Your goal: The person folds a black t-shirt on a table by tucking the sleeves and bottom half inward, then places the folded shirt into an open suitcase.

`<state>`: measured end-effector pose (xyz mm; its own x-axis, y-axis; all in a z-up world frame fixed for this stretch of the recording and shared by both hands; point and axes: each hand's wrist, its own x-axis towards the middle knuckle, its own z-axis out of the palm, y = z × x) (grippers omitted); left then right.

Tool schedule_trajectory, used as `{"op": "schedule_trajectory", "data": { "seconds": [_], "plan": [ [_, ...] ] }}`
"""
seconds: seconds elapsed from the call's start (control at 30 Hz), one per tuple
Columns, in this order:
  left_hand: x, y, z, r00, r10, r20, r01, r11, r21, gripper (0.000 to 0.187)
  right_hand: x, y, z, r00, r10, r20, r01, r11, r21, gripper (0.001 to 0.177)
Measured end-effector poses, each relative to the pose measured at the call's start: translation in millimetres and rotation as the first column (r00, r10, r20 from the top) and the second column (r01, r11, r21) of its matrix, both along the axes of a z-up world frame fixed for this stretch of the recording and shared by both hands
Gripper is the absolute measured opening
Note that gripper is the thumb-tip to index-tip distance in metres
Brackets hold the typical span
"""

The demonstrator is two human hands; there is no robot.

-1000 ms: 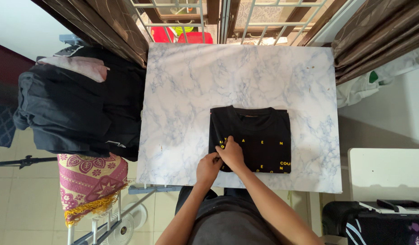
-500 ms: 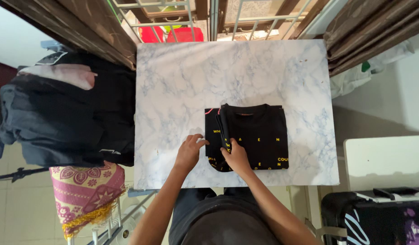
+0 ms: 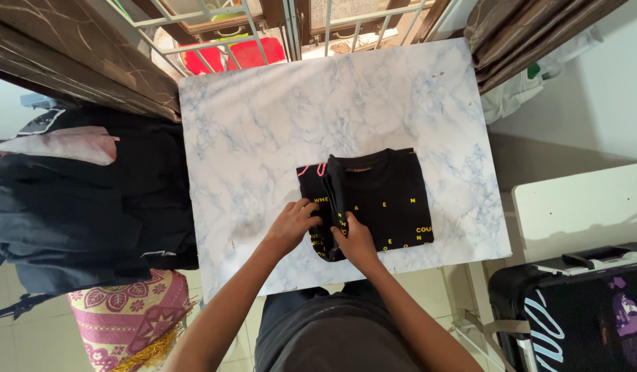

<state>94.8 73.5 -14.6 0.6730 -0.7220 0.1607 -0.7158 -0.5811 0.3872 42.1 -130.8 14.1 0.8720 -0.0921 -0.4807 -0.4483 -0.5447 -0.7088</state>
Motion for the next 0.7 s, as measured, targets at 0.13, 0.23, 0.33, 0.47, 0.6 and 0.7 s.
{"op": "schedule_trajectory", "data": {
  "seconds": [0.13, 0.23, 0.33, 0.47, 0.6, 0.7],
  "plan": [
    [5, -17, 3, 0.995, 0.012, -0.104, -0.003, 0.997, 0.083, 0.030, -3, 3, 7, 0.999, -0.026, 0.029, 0.025, 0.999, 0.023, 0.031],
    [5, -31, 5, 0.995, 0.053, -0.079, -0.042, 0.989, 0.140, 0.030, -5, 6, 11, 0.993, -0.024, 0.113, 0.031, 0.998, -0.056, 0.032],
    [-2, -40, 6, 0.992, 0.125, 0.006, -0.125, 0.984, 0.129, 0.040, -11, 8, 16, 0.997, -0.054, 0.057, 0.057, 0.998, -0.040, 0.031],
    [-13, -49, 3, 0.912, 0.408, -0.035, -0.408, 0.913, 0.001, 0.060, -8, 9, 20, 0.988, -0.039, 0.148, 0.048, 0.997, -0.056, 0.033],
    [-18, -46, -13, 0.902, 0.420, -0.098, -0.409, 0.905, 0.119, 0.045, -4, 9, 18, 0.999, -0.023, 0.047, 0.026, 0.997, -0.069, 0.032],
    [-24, -42, -18, 0.916, 0.400, -0.043, -0.397, 0.915, 0.069, 0.042, -4, 9, 10, 0.998, 0.004, 0.069, 0.003, 0.995, -0.099, 0.034]
  ]
}}
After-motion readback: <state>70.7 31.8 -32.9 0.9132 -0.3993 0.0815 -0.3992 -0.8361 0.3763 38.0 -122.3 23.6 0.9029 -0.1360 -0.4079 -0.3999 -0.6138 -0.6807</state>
